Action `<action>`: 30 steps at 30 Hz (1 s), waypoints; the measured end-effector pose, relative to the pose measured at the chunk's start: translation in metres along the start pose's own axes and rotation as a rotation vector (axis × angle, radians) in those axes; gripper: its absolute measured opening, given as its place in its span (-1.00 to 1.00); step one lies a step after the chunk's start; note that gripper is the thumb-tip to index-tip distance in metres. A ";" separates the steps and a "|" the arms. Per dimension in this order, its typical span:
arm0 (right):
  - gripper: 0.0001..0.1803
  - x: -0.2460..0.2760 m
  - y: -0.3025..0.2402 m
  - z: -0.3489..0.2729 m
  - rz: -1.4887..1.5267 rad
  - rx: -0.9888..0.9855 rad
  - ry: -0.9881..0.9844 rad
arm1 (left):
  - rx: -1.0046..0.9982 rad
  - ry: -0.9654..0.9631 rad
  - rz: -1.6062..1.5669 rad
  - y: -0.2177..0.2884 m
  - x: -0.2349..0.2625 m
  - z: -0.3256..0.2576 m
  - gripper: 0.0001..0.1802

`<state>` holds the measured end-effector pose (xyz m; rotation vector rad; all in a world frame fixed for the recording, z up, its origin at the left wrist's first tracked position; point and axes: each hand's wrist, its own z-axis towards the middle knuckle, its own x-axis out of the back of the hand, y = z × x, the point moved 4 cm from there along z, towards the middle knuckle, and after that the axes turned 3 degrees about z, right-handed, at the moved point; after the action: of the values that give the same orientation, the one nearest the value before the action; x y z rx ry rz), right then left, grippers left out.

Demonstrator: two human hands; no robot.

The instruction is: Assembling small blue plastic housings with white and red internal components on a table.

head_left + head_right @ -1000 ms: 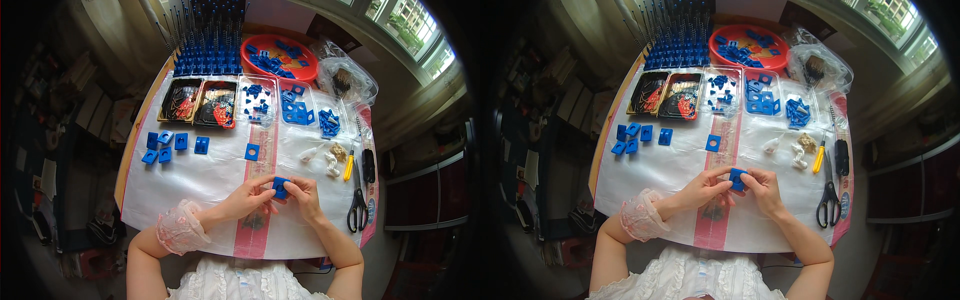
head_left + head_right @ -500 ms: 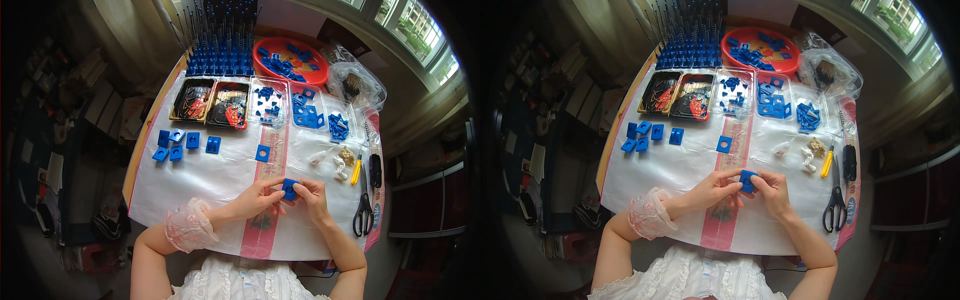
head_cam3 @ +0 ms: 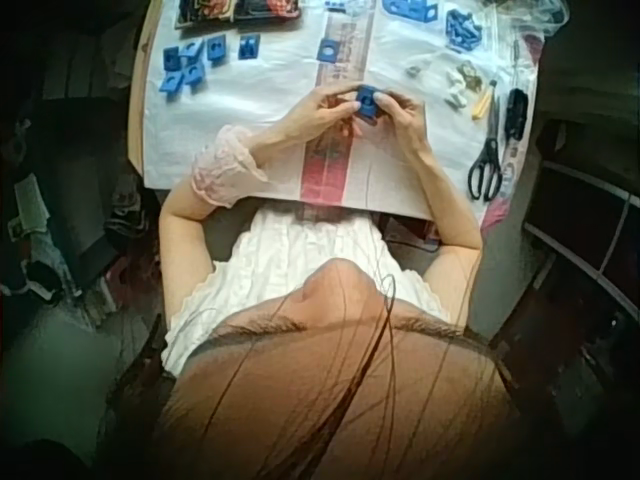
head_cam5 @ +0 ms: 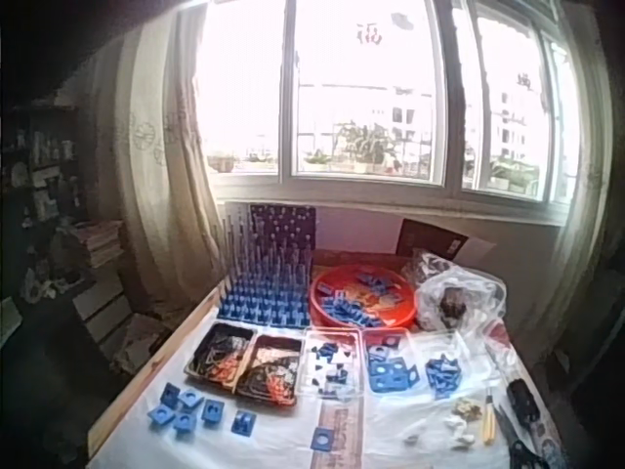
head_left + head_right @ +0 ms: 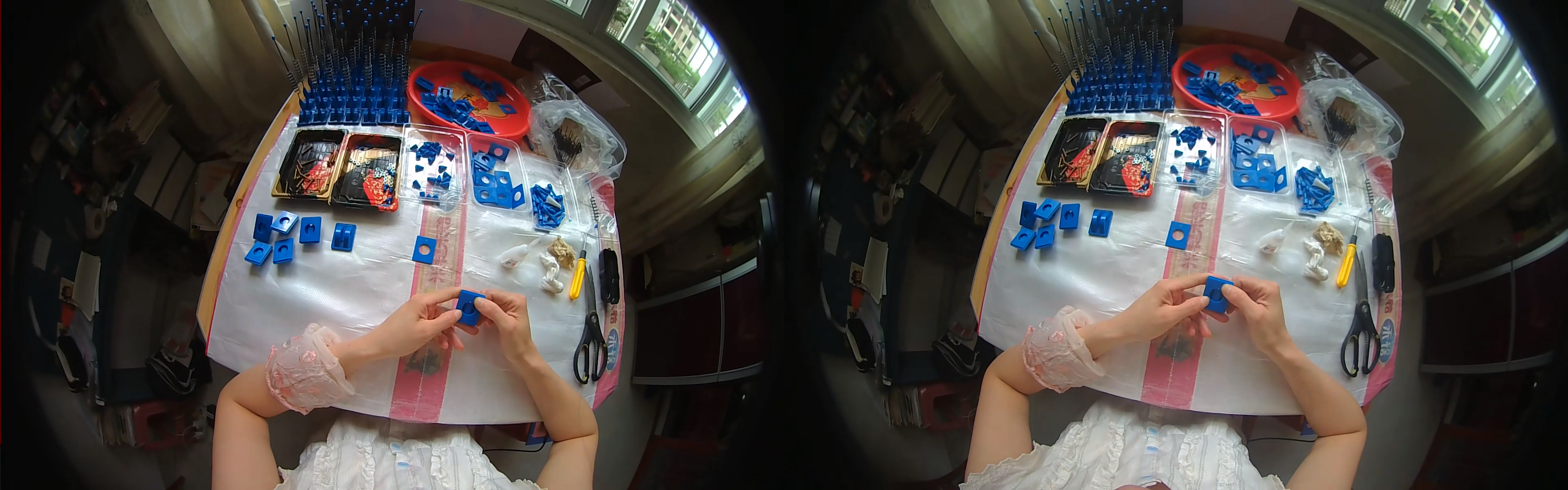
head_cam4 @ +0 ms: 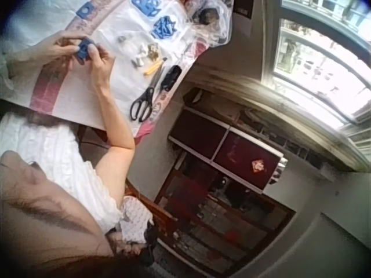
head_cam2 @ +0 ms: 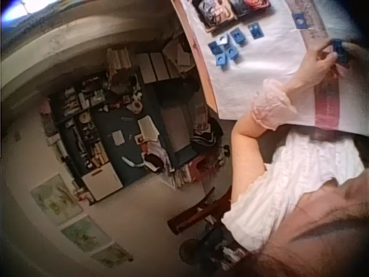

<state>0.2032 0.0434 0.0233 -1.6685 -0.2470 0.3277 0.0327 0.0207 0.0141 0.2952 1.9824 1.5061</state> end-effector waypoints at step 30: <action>-0.70 0.001 0.001 0.001 0.001 0.009 0.000 | 0.004 0.012 -0.001 0.000 -0.001 -0.001 -0.51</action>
<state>0.2035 0.0443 0.0218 -1.6595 -0.2442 0.3298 0.0332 0.0196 0.0140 0.2871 1.9951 1.5061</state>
